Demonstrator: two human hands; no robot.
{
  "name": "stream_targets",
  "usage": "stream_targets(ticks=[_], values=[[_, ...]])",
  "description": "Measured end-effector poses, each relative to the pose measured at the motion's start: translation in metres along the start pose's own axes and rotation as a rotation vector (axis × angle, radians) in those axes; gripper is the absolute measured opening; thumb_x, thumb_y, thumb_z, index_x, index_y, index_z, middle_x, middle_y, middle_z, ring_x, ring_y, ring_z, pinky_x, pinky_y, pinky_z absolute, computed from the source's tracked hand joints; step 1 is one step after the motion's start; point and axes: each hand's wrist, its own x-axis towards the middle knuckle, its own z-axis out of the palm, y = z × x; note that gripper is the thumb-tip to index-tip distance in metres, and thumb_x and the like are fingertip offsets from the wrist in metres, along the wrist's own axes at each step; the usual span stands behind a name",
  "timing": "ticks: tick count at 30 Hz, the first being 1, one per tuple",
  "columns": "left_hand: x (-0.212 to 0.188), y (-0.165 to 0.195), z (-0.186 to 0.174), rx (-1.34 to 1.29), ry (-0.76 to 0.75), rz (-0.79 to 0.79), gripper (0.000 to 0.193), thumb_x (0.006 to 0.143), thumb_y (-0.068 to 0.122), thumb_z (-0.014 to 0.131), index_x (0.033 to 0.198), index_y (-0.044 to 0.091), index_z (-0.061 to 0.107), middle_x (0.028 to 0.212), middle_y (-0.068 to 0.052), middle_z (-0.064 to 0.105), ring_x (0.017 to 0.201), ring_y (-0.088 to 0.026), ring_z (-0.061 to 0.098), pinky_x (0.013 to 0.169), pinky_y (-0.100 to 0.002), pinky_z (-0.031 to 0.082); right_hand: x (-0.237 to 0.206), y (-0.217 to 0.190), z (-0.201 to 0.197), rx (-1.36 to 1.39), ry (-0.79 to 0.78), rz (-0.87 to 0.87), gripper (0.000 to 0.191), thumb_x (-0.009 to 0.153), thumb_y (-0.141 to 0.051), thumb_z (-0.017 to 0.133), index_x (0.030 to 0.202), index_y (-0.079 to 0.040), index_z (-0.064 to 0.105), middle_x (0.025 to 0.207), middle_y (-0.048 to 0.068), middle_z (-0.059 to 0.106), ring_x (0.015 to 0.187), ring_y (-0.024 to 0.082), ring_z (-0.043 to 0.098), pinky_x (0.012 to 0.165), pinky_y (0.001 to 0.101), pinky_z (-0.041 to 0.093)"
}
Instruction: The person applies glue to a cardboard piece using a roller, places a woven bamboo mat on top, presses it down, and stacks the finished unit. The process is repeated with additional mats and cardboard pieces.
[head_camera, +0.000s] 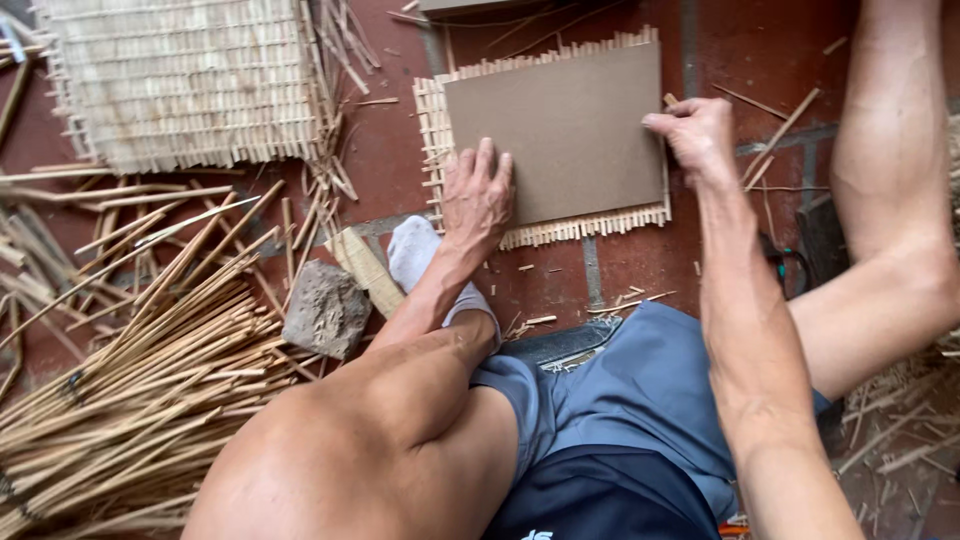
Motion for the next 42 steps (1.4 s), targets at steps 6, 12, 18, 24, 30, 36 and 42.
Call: stream_targets(ticks=[6,12,18,24,30,36,42], values=[[0.000,-0.006,-0.005,-0.114,-0.062,-0.039,0.045,0.087,0.020,0.069,0.130,0.006,0.066,0.142,-0.021,0.054,0.122,-0.037,0.056,0.101,-0.051,0.047,-0.002,-0.023,-0.022,0.225,-0.276,0.057,0.027,0.087,-0.010,0.084,0.111,0.000,0.076,0.101,0.013,0.076,0.084,0.019,0.069,0.075,0.0345,0.057],[-0.006,-0.009,-0.013,-0.219,-0.004,-0.068,0.047,0.087,0.020,0.072,0.134,0.013,0.065,0.148,-0.017,0.054,0.126,-0.033,0.055,0.103,-0.049,0.048,-0.034,-0.055,-0.041,0.423,-0.353,0.026,0.030,0.082,-0.003,0.079,0.111,-0.001,0.074,0.097,0.010,0.077,0.083,0.016,0.075,0.072,0.0374,0.066],[-0.029,-0.006,-0.034,-0.421,0.036,-0.235,0.053,0.090,0.020,0.075,0.141,0.017,0.063,0.126,-0.015,0.058,0.107,-0.029,0.060,0.088,-0.046,0.052,-0.114,-0.117,-0.056,0.255,-0.270,-0.301,0.021,0.087,-0.002,0.081,0.107,0.006,0.075,0.095,0.014,0.074,0.078,0.016,0.069,0.068,0.0328,0.060],[-0.054,-0.026,-0.060,-1.590,-0.153,-0.551,0.051,0.101,0.025,0.061,0.150,0.011,0.053,0.115,-0.011,0.070,0.086,-0.019,0.067,0.080,-0.039,0.057,-0.242,-0.181,-0.080,-0.397,-0.019,-0.953,0.017,0.090,-0.012,0.083,0.100,-0.003,0.073,0.082,0.008,0.065,0.072,0.018,0.062,0.066,0.0332,0.049],[-0.024,-0.037,-0.078,-2.884,-0.497,-0.209,0.045,0.115,0.037,0.030,0.125,0.002,0.057,0.121,-0.013,0.069,0.107,-0.025,0.068,0.101,-0.042,0.052,-0.352,-0.198,-0.136,-0.703,0.109,-1.439,0.023,0.081,-0.006,0.072,0.104,-0.006,0.078,0.080,0.000,0.069,0.078,0.013,0.066,0.087,0.0448,0.044],[0.038,-0.005,-0.138,-2.578,-0.587,-0.341,0.092,0.089,0.072,0.044,0.134,-0.008,0.056,0.117,-0.021,0.072,0.099,-0.028,0.073,0.093,-0.043,0.057,-0.367,-0.141,-0.234,-1.068,0.106,-1.804,0.033,0.085,-0.015,0.070,0.116,-0.005,0.076,0.109,0.011,0.071,0.101,0.029,0.067,0.087,0.0529,0.045],[0.108,0.007,-0.190,-2.089,-0.954,0.093,0.065,0.095,0.042,0.071,0.127,-0.014,0.061,0.104,-0.017,0.071,0.088,-0.022,0.072,0.086,-0.038,0.063,-0.382,-0.038,-0.284,-1.254,0.002,-1.708,0.033,0.089,-0.002,0.073,0.122,0.003,0.069,0.116,0.022,0.070,0.114,0.045,0.066,0.088,0.0493,0.058]])
